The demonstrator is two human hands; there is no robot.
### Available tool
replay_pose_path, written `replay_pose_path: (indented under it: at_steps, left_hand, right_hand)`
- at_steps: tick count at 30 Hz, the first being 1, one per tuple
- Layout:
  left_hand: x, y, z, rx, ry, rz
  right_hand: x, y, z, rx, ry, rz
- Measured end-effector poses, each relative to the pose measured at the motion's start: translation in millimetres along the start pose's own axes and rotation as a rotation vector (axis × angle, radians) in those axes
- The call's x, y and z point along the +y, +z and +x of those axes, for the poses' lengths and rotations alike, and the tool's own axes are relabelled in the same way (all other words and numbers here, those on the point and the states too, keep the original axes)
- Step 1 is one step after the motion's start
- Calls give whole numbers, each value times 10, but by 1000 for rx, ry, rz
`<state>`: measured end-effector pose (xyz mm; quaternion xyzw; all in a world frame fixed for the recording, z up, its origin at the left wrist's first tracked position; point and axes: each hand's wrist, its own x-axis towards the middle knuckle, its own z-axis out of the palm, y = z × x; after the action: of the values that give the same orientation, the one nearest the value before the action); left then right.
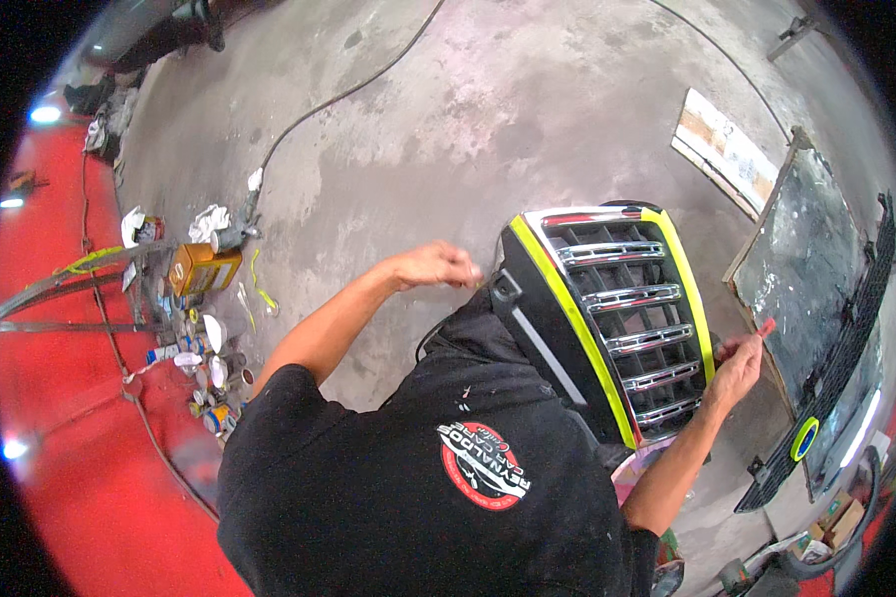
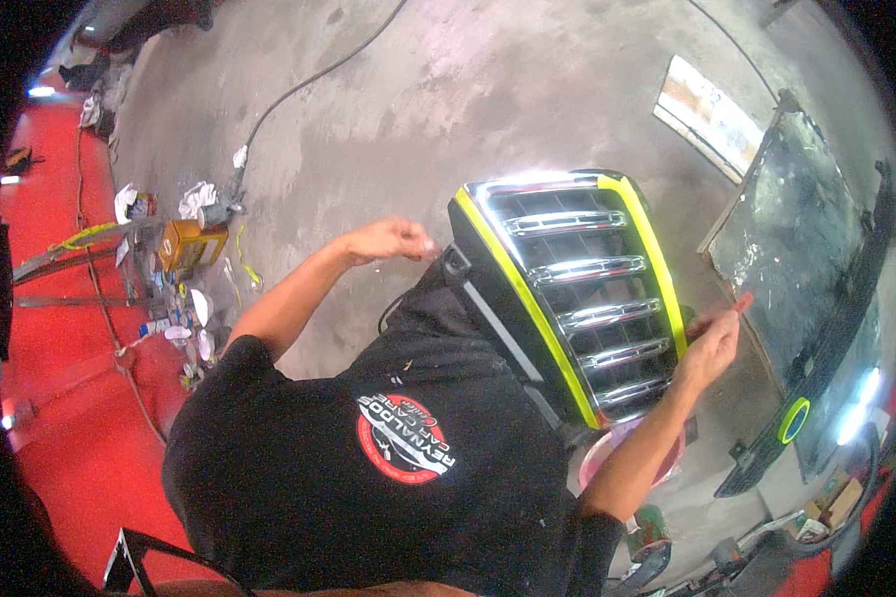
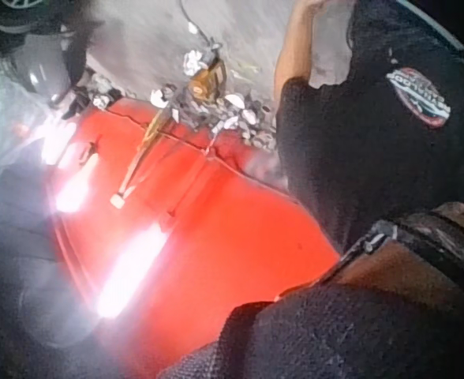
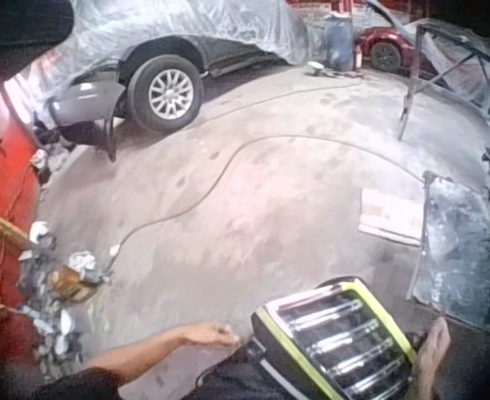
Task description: The person applies yellow tape along the edge of a car grille, smoothing it down by hand and using a small red tool to tuck the tape into the gaps.
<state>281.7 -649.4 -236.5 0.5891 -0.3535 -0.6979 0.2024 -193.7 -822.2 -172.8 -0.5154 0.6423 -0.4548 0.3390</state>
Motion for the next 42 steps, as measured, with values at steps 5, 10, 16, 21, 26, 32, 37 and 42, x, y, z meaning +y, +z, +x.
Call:
replay_pose_path:
  at_steps: [5,10,16,21,26,32,37,42]
  left_hand:
    - [367,-31,57,476,161,-9]
    - [759,306,10,761,251,661]
    - [829,57,309,731,491,218]
    - [1415,104,238,618,231,154]
    - [1459,130,361,298,297,63]
    - [1892,424,733,-38,249,-41]
    - [2087,670,577,-23,205,106]
    - [1934,1274,468,66,280,-211]
  right_hand:
    - [-103,-384,-294,321,78,139]
    - [555,-949,-814,281,144,-21]
    - [281,-570,-1642,215,338,17]
    - [166,-495,-1836,199,349,114]
    - [235,-409,-1874,253,233,187]
    - [9,-383,-1742,270,205,133]
    - [-99,-374,-1580,379,43,-3]
    - [-372,-899,-829,426,-98,-151]
